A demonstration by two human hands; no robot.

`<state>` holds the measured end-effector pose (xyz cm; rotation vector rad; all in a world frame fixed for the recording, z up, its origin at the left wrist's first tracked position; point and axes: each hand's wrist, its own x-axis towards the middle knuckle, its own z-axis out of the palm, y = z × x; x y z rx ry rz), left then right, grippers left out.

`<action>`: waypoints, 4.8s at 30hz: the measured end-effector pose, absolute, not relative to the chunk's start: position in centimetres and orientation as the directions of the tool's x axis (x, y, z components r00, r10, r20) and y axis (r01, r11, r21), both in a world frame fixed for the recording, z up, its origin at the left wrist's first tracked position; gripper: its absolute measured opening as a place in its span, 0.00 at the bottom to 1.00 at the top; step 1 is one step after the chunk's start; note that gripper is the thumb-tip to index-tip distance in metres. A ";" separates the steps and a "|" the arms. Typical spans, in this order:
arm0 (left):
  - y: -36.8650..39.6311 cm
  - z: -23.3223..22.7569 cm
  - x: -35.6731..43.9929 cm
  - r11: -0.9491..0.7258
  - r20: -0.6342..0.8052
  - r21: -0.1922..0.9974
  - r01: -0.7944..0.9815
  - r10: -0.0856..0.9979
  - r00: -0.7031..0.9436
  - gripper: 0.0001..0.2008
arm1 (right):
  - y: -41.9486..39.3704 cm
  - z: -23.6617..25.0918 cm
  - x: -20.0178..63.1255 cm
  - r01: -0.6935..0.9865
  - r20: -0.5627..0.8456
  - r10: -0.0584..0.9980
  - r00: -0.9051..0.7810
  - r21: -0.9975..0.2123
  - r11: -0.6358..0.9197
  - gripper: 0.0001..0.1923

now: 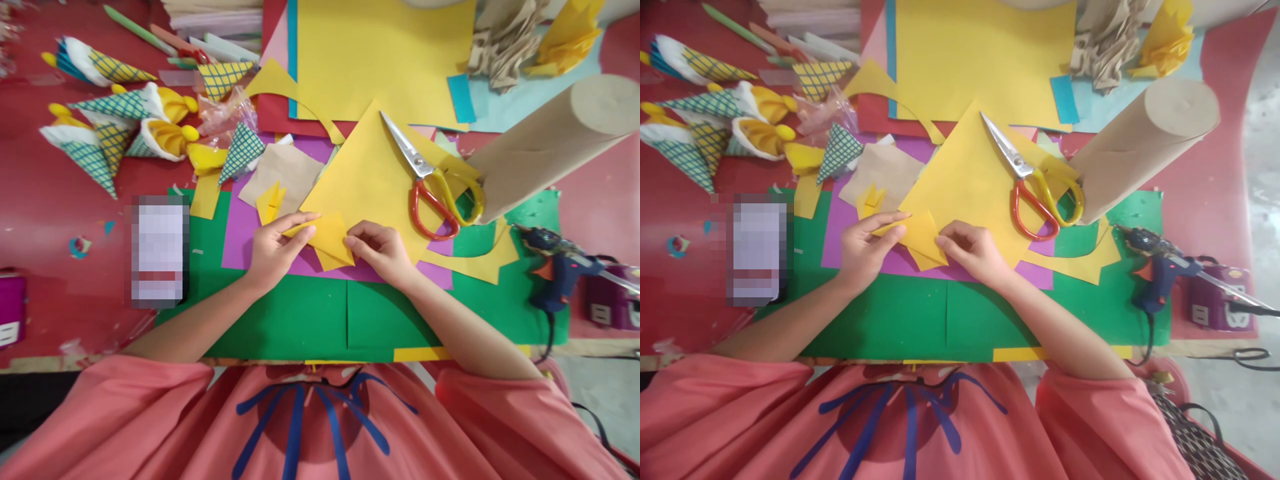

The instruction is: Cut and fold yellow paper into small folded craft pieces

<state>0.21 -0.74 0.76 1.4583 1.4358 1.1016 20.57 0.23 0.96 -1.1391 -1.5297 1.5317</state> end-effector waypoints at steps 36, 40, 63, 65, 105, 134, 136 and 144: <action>-0.2 0.1 0.0 -0.009 0.069 0.964 0.265 0.974 -0.215 0.14 | 0.1 0.8 20.6 0.215 -0.084 0.900 -0.428 -0.977 0.011 0.12; -0.1 0.1 0.0 -0.022 0.083 0.965 0.262 0.972 -0.222 0.13 | 0.1 0.6 20.6 0.227 -0.067 0.907 -0.415 -0.973 0.033 0.11; -0.1 0.6 0.1 -0.019 0.100 0.944 0.330 0.968 -0.230 0.14 | -0.1 0.9 20.5 0.280 -0.079 0.894 -0.440 -0.958 0.054 0.16; -0.1 0.6 0.1 -0.020 0.096 0.946 0.323 0.971 -0.220 0.15 | 0.0 0.9 20.5 0.286 -0.079 0.892 -0.446 -0.956 0.058 0.15; -1.0 0.8 0.0 -0.128 0.078 0.925 0.357 0.985 0.151 0.12 | 0.3 1.1 20.8 0.210 -0.059 0.875 -0.480 -0.977 0.049 0.22; -0.7 0.7 0.1 -0.072 0.082 0.951 0.300 0.996 -0.020 0.11 | 0.1 1.0 20.5 0.237 0.008 0.902 -0.431 -0.964 0.121 0.13; -0.8 0.7 0.1 -0.078 0.090 0.952 0.294 0.996 -0.025 0.11 | 0.1 0.9 20.5 0.261 0.005 0.912 -0.411 -0.957 0.123 0.14; -0.5 0.7 -0.1 -0.045 0.100 0.948 0.316 0.982 -0.158 0.12 | 0.1 1.0 20.4 0.284 0.025 0.887 -0.462 -0.943 0.175 0.11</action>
